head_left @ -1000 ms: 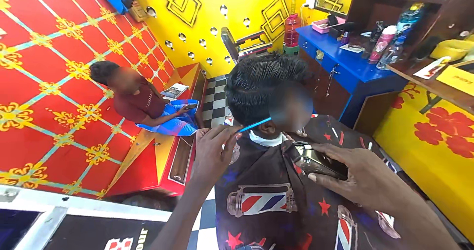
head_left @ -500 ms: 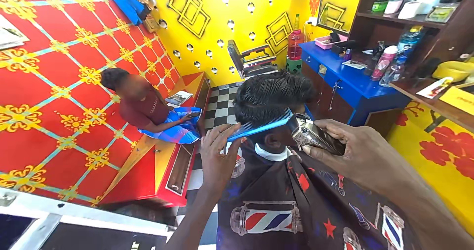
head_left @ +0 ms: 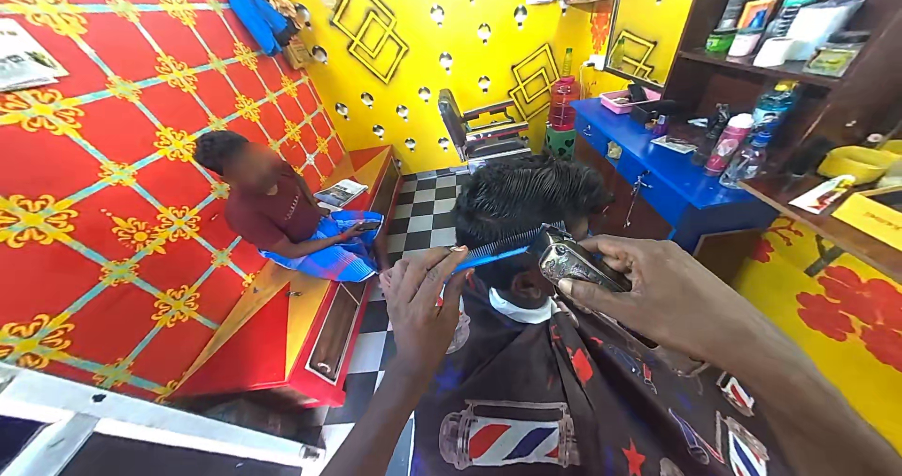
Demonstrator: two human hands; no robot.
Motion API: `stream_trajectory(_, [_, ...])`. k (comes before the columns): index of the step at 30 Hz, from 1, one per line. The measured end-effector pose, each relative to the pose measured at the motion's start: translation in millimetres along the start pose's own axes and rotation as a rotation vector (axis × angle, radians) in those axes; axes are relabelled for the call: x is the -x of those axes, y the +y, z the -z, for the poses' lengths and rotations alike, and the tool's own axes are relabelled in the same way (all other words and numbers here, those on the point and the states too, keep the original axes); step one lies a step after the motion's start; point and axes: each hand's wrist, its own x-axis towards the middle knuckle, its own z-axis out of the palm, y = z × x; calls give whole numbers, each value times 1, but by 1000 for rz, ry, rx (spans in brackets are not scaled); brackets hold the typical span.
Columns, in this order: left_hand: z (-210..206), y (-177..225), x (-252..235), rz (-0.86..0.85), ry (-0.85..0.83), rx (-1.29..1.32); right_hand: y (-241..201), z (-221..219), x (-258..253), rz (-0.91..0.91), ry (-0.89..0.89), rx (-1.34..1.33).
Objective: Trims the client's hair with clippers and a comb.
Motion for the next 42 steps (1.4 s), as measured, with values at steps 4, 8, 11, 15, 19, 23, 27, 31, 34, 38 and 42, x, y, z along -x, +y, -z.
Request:
stream_trajectory(4, [0,1,-2,-14,11,2,-10,0,-4,19,-41,8])
stream_trajectory(8, [0,1,-3,-33,21,-20,-25,-2,-6,31,-46,46])
stream_trajectory(11, [2,2,-2,-44,19,-17,-35,-11,-5,73,-29,79])
stream_trajectory(15, [12,6,-2,87,101,94,-41,-28,6,229,-142,36])
stream_trajectory(19, [27,1,-11,193,170,214,-26,-46,25,304,-282,-30])
stream_trajectory(23, [32,-2,-21,0,16,149,-3,-54,40,273,-255,-28])
stream_trajectory(27, [28,5,-30,-103,-203,36,18,-51,46,212,-191,-69])
stream_trajectory(31, [21,-5,-22,-80,-322,-15,31,-44,50,158,-118,-92])
stream_trajectory(34, [22,-9,-10,-70,-352,-32,40,-40,51,144,-61,-104])
stream_trajectory(38, [27,-5,1,-60,-385,-37,51,-30,53,107,5,-137])
stream_trajectory(42, [28,9,7,74,-429,46,62,-18,49,121,99,-141])
